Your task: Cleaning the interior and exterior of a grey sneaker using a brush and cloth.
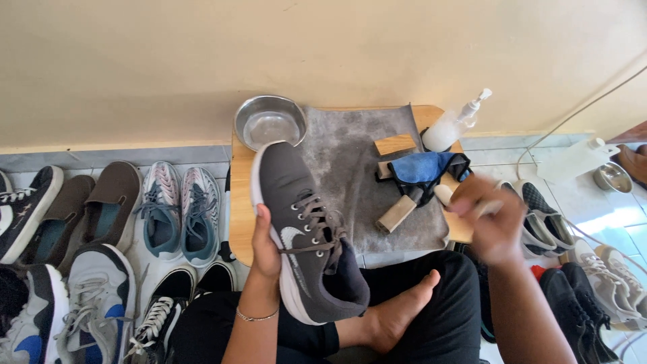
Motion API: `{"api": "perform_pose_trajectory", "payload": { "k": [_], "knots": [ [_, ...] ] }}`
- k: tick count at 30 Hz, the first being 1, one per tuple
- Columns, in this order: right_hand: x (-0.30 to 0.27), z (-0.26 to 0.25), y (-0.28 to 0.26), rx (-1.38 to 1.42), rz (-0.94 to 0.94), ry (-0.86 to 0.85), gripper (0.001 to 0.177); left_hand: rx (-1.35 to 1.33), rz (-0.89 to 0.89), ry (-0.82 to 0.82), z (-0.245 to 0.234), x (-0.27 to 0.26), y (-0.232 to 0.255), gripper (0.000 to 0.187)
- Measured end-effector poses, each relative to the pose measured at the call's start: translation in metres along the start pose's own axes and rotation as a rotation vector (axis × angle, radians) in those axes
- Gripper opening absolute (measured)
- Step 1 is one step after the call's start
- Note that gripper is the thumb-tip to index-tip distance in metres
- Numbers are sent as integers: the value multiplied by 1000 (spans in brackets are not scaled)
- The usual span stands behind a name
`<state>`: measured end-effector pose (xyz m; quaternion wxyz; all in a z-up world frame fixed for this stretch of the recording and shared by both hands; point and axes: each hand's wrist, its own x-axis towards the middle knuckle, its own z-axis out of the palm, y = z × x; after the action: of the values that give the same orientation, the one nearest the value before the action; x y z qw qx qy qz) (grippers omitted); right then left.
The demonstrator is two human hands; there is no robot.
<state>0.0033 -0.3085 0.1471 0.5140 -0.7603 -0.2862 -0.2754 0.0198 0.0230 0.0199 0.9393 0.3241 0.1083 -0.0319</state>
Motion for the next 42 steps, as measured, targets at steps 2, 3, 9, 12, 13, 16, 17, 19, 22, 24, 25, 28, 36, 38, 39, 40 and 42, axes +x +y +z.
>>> {"api": "perform_pose_trajectory", "payload": {
  "k": [2,3,9,12,13,16,17,19,22,24,25,28,36,38,39,40,42],
  "knots": [
    [3,-5,21,209,79,202,26,-9,28,13,-10,8,0,72],
    [5,-8,31,421,157,405,28,-17,58,28,-15,12,0,70],
    [20,-3,57,803,419,765,26,-63,200,56,-5,-2,23,66],
    [16,-1,69,992,518,935,28,18,247,92,-14,-5,32,68],
    [17,3,71,994,517,936,28,20,248,92,-10,-9,36,68],
    [36,16,83,1081,584,1008,29,44,282,108,3,-21,48,68],
    [48,21,91,1115,599,999,21,66,310,24,8,-26,50,70],
    [70,35,105,1153,631,994,15,99,332,-48,9,-38,50,73],
    [103,58,126,1068,754,948,13,41,319,-63,8,-46,46,72],
    [106,72,140,445,1030,371,32,167,385,-14,10,-54,46,76],
    [100,67,131,444,1033,380,32,171,378,-18,7,-58,47,76],
    [75,40,115,-211,710,236,49,100,320,47,1,-63,53,74],
    [-3,-46,154,-1185,757,-463,45,44,433,-196,11,-72,59,66],
    [-2,-64,136,-961,783,-270,34,125,425,-103,4,-77,56,67],
    [-2,-73,127,-733,796,-90,26,205,416,-2,0,-80,54,68],
    [-2,-80,117,-740,791,-102,26,194,417,7,0,-85,51,68],
    [0,-93,95,-451,591,265,22,255,387,72,0,-93,49,74]
  ]
}}
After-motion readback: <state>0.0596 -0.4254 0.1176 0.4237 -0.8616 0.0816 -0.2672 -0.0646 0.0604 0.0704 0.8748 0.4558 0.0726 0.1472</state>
